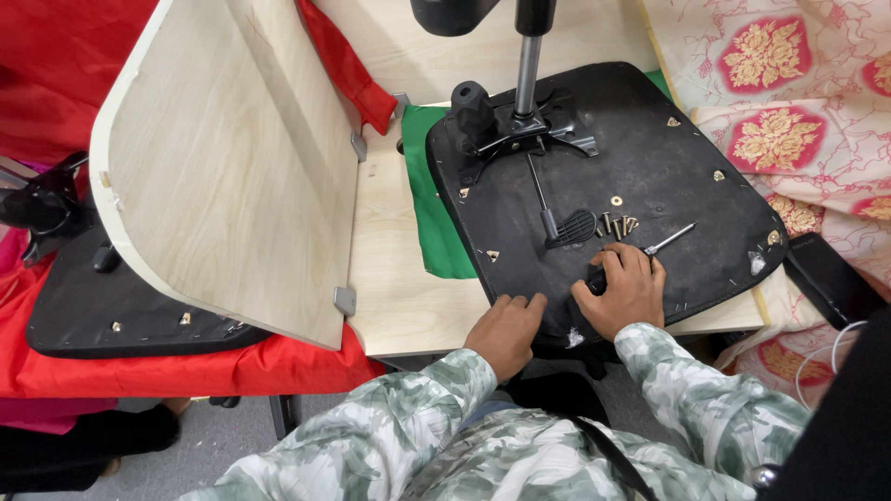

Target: The person uses a screwdriver to fasten screws into the underside of a black chair seat. They align the seat with a wooden backrest and tighten multiple screws to secure the components together.

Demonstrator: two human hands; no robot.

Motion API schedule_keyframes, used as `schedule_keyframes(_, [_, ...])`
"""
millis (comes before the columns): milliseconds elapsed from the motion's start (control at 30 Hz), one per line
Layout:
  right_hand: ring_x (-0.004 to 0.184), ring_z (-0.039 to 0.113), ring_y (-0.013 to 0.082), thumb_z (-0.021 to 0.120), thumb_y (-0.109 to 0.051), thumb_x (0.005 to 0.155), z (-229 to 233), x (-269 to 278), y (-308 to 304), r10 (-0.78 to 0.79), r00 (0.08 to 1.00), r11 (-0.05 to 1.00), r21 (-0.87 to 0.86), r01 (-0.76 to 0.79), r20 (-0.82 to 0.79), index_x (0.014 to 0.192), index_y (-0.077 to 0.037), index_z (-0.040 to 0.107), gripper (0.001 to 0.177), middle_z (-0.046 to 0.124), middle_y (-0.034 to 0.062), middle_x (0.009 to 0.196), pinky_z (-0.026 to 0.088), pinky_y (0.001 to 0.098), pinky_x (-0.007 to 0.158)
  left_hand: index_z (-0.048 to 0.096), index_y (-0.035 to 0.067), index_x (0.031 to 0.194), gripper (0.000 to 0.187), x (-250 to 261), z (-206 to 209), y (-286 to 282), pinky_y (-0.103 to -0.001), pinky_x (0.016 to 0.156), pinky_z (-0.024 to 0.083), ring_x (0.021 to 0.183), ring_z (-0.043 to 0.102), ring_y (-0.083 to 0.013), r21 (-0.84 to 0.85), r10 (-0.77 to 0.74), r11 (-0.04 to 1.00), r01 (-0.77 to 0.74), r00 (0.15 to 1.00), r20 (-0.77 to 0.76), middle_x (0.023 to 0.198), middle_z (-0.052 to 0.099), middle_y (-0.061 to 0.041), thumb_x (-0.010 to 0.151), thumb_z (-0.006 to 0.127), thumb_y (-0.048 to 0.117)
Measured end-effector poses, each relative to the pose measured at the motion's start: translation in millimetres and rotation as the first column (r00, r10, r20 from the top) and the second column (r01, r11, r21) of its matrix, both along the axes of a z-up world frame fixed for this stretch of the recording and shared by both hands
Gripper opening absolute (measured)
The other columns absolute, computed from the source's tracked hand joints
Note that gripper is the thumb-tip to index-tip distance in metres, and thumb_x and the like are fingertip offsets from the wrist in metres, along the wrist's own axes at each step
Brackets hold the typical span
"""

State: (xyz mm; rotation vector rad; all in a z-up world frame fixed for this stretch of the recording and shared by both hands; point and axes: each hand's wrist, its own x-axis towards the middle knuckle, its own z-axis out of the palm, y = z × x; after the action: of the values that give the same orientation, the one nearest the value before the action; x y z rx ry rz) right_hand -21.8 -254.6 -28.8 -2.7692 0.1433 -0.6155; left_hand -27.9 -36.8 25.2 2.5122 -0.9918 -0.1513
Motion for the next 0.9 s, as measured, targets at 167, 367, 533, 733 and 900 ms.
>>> schedule_keyframes(167, [0.128, 0.054, 0.0265, 0.073, -0.032, 0.077, -1, -1, 0, 0.001, 1.000, 1.000, 0.014, -0.002, 0.015, 0.103, -0.009, 0.068, 0.035, 0.062, 0.0081, 0.124, 0.030, 0.0556, 0.116, 0.052, 0.002, 0.125, 0.057, 8, 3, 5, -0.045, 0.095, 0.049, 0.109, 0.059, -0.0364, 0.048, -0.103, 0.993, 0.106, 0.993, -0.060, 0.110, 0.065, -0.016, 0.070, 0.066, -0.010])
schedule_keyframes(367, [0.128, 0.054, 0.0267, 0.074, -0.032, 0.075, -1, 0, 0, -0.006, 1.000, 1.000, 0.007, 0.006, 0.001, 0.102, -0.009, 0.069, 0.036, 0.062, 0.0081, 0.123, 0.030, 0.0564, 0.116, 0.056, 0.001, 0.116, 0.047, 16, 4, 8, -0.045, 0.088, 0.053, 0.105, 0.062, -0.0357, 0.034, -0.178, 0.983, 0.179, 0.984, -0.029, 0.107, 0.068, -0.015, 0.071, 0.067, -0.008])
schedule_keyframes(533, [0.128, 0.054, 0.0267, 0.074, -0.036, 0.077, -2, -3, 1, -0.005, 1.000, 1.000, 0.002, 0.005, 0.016, 0.102, -0.010, 0.069, 0.036, 0.062, 0.0074, 0.123, 0.030, 0.0567, 0.116, 0.059, 0.000, 0.114, 0.043, -7, -2, -1, -0.047, 0.085, 0.054, 0.097, 0.063, -0.0378, 0.003, 0.030, 1.000, -0.030, 0.996, 0.078, 0.101, 0.068, -0.019, 0.072, 0.064, -0.008])
schedule_keyframes(733, [0.112, 0.057, 0.0269, 0.075, -0.052, 0.085, 17, -3, 6, 0.008, 1.000, 0.990, -0.138, -0.013, -0.030, 0.092, -0.011, 0.068, 0.042, 0.065, 0.0053, 0.108, 0.038, 0.0524, 0.101, 0.060, 0.000, 0.111, 0.037, -6, -2, -1, -0.047, 0.087, 0.052, 0.097, 0.063, -0.0387, -0.057, 0.039, 0.998, -0.037, 0.999, 0.036, 0.099, 0.068, -0.019, 0.075, 0.064, -0.006])
schedule_keyframes(900, [0.101, 0.062, 0.0280, 0.074, -0.041, 0.092, 69, -5, 21, 0.062, 0.991, 0.970, 0.228, -0.087, 0.115, 0.092, -0.010, 0.066, 0.032, 0.067, 0.0046, 0.095, 0.044, 0.0474, 0.091, 0.060, 0.003, 0.106, 0.020, -4, -8, 12, -0.047, 0.085, 0.051, 0.096, 0.064, -0.0369, -0.262, 0.111, 0.954, -0.149, 0.982, -0.155, 0.095, 0.070, -0.017, 0.087, 0.067, 0.003])
